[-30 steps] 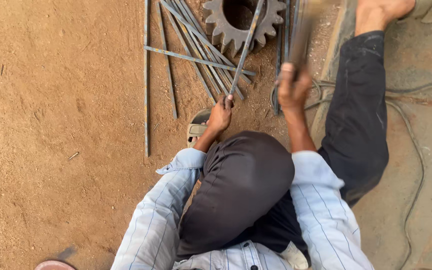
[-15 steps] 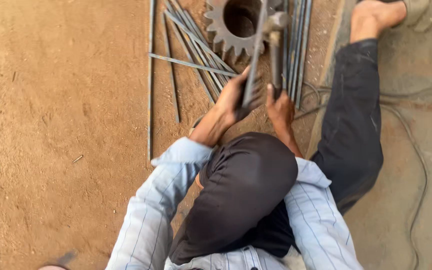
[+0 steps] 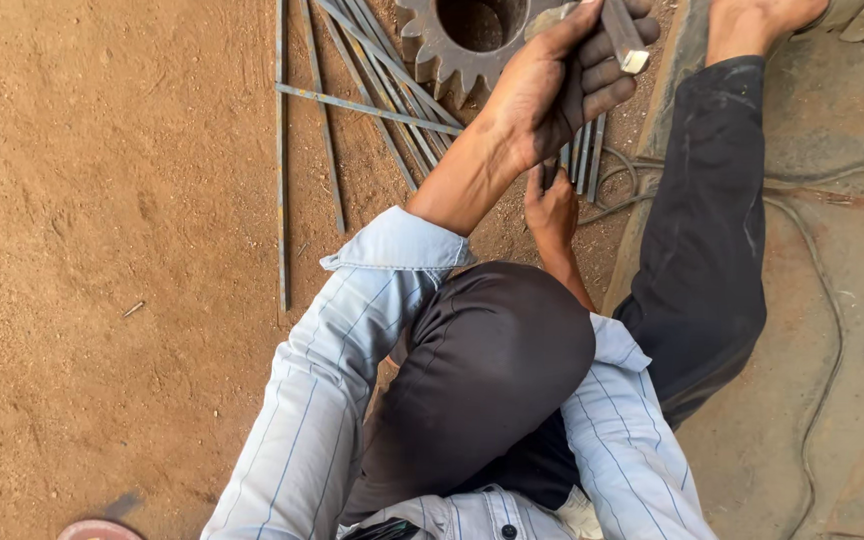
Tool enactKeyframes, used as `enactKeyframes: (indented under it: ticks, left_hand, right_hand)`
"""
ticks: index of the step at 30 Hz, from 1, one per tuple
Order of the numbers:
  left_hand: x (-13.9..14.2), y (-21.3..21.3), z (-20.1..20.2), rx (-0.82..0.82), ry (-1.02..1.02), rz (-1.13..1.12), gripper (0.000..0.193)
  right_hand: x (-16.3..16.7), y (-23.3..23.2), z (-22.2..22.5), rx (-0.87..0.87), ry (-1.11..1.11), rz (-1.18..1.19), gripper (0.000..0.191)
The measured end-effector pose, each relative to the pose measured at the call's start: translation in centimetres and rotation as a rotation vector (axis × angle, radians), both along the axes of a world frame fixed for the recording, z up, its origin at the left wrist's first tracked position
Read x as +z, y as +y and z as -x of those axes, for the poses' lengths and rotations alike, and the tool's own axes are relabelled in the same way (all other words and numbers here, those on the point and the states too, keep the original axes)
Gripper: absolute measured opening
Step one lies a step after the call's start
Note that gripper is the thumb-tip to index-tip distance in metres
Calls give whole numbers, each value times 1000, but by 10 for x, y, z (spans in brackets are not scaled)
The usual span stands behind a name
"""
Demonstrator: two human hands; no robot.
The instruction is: The person sits on the ground and repeatedly hammers thin metal rods against a large gear-like metal object. They pick up rods from a pile, strike them with a hammer, and place them back down, continuing the process throughout the clip.
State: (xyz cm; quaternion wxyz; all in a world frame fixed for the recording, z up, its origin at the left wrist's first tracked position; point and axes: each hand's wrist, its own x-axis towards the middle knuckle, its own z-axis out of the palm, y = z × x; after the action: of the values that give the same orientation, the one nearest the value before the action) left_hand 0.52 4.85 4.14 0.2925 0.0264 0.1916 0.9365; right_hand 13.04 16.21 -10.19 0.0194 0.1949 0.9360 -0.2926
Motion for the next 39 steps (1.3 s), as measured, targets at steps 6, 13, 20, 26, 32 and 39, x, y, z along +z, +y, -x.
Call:
enactKeyframes:
  ticks: [6, 13, 20, 26, 32, 39]
  left_hand:
    - [4, -1, 0, -8, 52, -7, 41]
    - [-4, 6, -1, 17, -95, 10, 43]
    - [-18, 20, 3, 52, -179, 12, 35]
    - [-21, 20, 0, 74, -129, 9, 38]
    - [-16, 14, -1, 45, -159, 10, 44]
    - [-15, 15, 1, 54, -155, 76, 47]
  right_hand:
    - [12, -4, 0, 6, 6, 26, 57]
    - [12, -5, 1, 8, 1, 75, 64]
    - [12, -7, -1, 11, 32, 114, 63]
    - [14, -9, 0, -15, -22, 167, 64]
    - [12, -8, 0, -8, -7, 131, 68]
    - [3, -4, -1, -20, -32, 133, 71]
